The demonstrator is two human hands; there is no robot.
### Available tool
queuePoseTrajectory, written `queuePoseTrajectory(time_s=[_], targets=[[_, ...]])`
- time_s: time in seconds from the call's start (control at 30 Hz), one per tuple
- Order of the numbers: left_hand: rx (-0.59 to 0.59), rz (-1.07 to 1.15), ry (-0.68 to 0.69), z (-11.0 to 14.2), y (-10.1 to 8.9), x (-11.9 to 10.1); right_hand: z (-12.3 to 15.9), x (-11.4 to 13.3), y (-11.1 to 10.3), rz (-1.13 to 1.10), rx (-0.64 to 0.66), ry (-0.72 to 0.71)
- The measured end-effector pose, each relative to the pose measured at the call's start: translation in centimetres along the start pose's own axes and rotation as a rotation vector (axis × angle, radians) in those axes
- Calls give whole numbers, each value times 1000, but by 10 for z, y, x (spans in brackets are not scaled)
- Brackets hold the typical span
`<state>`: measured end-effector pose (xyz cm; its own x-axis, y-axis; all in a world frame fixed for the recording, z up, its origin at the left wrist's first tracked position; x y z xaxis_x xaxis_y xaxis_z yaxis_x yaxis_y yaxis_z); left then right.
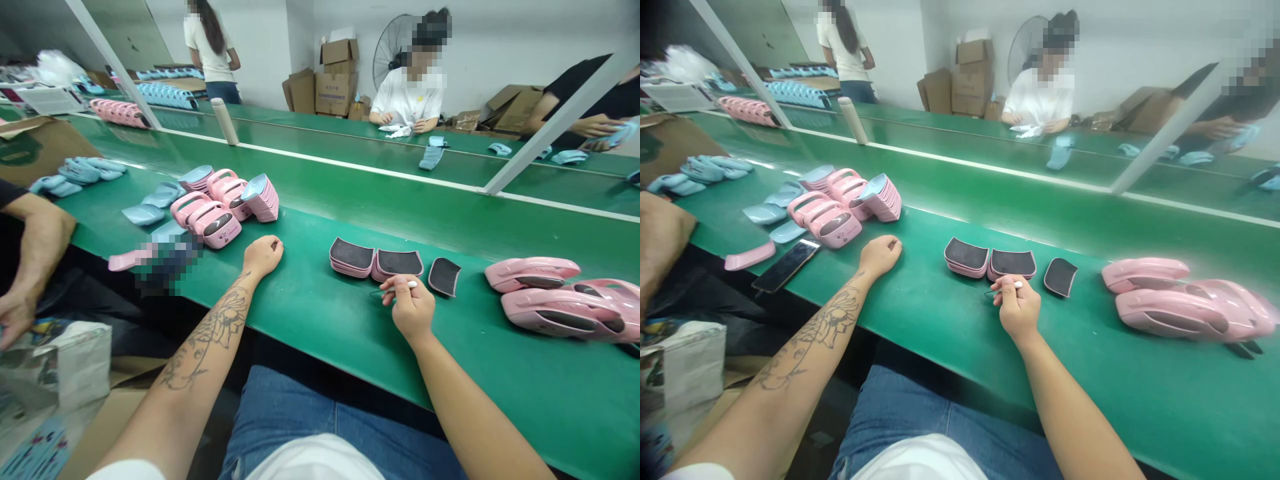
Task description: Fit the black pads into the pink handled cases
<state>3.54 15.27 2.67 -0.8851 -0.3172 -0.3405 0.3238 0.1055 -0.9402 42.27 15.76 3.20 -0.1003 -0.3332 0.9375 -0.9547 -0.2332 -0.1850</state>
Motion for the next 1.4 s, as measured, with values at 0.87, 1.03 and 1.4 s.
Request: queuePoseTrajectory(time_s=[0.87,1.03,1.4], targets=[[14,-1,-20,1,-2,-1,-2,1,2,-14,13,5],[7,-13,-10,1,-1,-1,-3,-2,6,-44,38,20],[1,-30,9,2,-1,-1,-7,13,-11,-175,-129,-82]])
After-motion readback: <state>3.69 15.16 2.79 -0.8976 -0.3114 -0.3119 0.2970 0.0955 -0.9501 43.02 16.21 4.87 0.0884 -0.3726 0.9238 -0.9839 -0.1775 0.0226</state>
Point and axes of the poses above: each hand's wrist, its own z-axis away from the middle knuckle, its own y-axis out of the palm, x = y × z, the point moved 5 cm from there along -z, towards the middle knuckle, and after that the axes turned 14 degrees about x, right-handed, at the moved point
